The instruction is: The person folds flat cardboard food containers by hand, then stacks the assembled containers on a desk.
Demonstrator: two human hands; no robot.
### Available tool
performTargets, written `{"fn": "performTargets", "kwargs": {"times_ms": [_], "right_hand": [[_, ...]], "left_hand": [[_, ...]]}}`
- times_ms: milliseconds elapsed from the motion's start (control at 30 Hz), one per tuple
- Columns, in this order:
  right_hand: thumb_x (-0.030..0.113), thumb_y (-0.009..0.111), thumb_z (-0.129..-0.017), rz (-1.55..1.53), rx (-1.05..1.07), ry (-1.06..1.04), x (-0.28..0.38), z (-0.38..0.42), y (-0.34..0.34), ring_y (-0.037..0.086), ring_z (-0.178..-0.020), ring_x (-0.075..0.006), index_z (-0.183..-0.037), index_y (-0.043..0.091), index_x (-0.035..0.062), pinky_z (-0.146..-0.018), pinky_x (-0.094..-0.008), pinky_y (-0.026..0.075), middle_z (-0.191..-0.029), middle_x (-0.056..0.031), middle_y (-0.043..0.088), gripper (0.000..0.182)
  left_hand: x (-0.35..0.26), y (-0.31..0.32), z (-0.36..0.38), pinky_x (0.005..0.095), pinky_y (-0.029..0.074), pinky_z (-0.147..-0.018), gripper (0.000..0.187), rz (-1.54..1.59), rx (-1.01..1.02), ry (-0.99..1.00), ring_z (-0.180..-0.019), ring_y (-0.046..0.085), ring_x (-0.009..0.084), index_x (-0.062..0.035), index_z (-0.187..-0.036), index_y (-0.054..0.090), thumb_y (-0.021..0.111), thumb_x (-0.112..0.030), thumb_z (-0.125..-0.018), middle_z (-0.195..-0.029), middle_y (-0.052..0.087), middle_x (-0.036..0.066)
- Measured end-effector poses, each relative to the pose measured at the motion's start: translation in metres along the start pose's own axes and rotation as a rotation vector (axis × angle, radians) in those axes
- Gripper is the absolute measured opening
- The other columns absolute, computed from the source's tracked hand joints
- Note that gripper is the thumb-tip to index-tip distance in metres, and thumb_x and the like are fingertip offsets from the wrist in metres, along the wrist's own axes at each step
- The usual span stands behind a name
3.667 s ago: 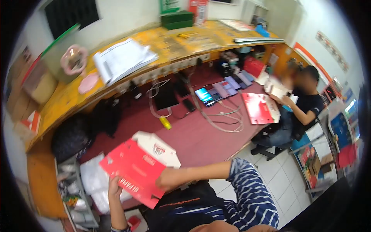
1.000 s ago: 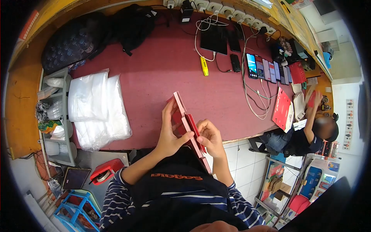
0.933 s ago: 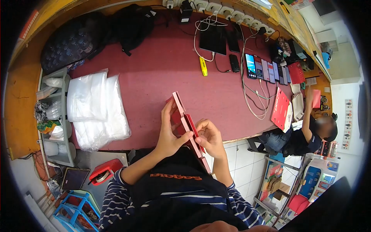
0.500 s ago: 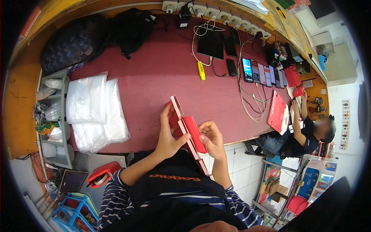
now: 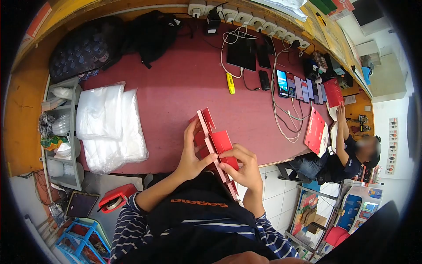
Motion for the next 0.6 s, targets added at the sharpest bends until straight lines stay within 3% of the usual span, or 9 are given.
{"fn": "performTargets", "kwargs": {"times_ms": [467,600], "right_hand": [[0.008,0.068,-0.066,-0.074,-0.009,0.045,-0.0021,0.0008,0.0009,0.055,-0.067,-0.0211,-0.081,0.060,0.0025,-0.057,-0.0271,0.045,-0.076,-0.0094,0.055,0.018],[0.003,0.062,-0.068,-0.047,-0.020,0.018,-0.0003,0.0011,0.0008,0.057,-0.068,-0.0216,-0.084,0.059,0.0024,-0.057,-0.0283,0.046,-0.081,-0.0115,0.057,0.017]], "left_hand": [[0.0024,-0.0014,0.0002,0.0437,0.034,-0.093,0.092,0.006,0.011,0.024,-0.125,0.019,0.0272,-0.0092,-0.133,0.004,0.067,-0.026,-0.069,-0.133,0.015,0.014],[0.0016,-0.0014,0.0000,0.0436,0.033,-0.094,0.092,0.008,0.017,0.028,-0.125,0.019,0.0272,-0.0089,-0.133,0.004,0.067,-0.027,-0.069,-0.133,0.014,0.014]]}}
Point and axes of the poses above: each hand's wrist, its own z-axis away from the middle knuckle, its own y-axis out of the palm, x = y × z, the point moved 1 cm from there along -z, towards the middle knuckle
